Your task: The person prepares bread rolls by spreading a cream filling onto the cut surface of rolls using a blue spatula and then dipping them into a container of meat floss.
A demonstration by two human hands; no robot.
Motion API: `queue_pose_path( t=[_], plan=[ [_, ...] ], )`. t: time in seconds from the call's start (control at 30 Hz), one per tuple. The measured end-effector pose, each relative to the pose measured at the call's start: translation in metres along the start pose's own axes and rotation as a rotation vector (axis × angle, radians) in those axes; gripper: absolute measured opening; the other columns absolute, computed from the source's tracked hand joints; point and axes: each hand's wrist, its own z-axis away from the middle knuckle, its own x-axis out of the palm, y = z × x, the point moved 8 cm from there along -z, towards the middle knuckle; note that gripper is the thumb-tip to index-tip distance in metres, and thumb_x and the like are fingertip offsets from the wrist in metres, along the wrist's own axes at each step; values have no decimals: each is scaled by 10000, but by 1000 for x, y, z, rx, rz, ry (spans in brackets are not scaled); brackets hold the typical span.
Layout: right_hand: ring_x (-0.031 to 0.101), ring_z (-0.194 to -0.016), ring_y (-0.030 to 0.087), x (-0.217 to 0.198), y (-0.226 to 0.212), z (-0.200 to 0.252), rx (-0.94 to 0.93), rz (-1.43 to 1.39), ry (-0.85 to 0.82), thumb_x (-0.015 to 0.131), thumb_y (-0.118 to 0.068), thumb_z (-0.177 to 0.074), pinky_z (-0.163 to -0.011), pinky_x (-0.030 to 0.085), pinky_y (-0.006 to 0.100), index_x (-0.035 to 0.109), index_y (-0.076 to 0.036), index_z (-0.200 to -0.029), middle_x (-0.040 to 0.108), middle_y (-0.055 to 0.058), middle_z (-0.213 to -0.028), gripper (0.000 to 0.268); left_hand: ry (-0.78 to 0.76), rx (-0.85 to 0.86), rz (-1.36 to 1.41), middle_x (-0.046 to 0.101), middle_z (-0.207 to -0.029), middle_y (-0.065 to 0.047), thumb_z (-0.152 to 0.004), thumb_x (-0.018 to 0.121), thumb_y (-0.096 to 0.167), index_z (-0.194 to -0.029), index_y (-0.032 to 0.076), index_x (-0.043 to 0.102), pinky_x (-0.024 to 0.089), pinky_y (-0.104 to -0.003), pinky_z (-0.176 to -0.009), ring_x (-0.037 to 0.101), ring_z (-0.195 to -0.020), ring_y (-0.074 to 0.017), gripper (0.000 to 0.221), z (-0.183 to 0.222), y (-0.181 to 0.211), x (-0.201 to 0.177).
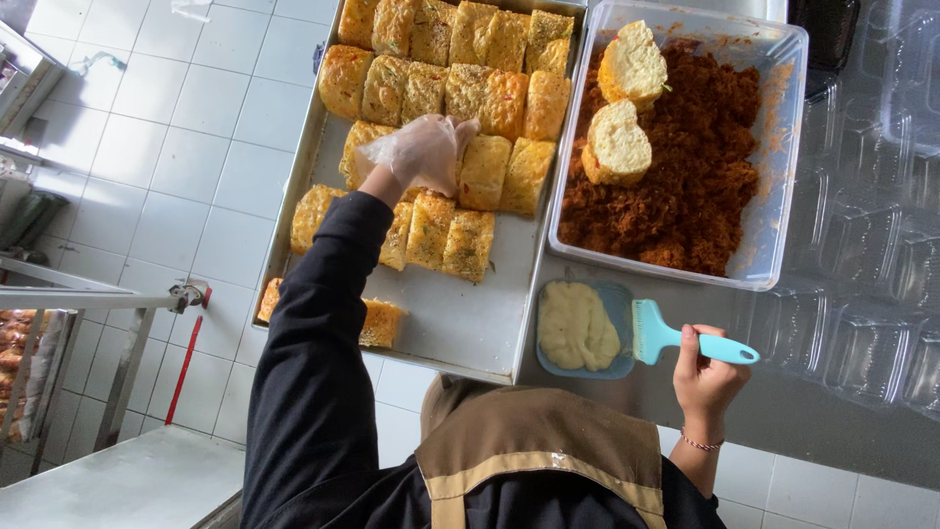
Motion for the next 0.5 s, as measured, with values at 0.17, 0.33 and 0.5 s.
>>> queue_pose_path(
  t=[0.17,0.33,0.5],
  plan=[
    [502,-503,78,-1,-1,1,20,-12,-5,695,-144,-1058,-498,353,240,698,-22,-935,565,3,-628,173,-177,-68,67,612,-1050,-127,-781,704,184,-1588,60,253,546,-317,-688,590,-822,-226,933,17,8,-6],
    [519,-558,73,1,1,3,11,-37,-3,687,-145,-1065,-543,376,236,694,-26,-953,580,-2,-659,163,-188,-157,197,646,-1017,-114,-816,646,168,-1608,165,339,490,-268,-599,560,-737,-181,849,21,-7,-6],
    [488,-520,78,1,-7,0,-13,-11,-5,695,-130,-1046,-519,344,250,694,-30,-917,560,-4,-629,163,-117,-74,25,570,-877,-90,-772,707,240,-1589,47,215,408,-250,-467,441,-575,-152,973,3,-7,17]
  ],
)
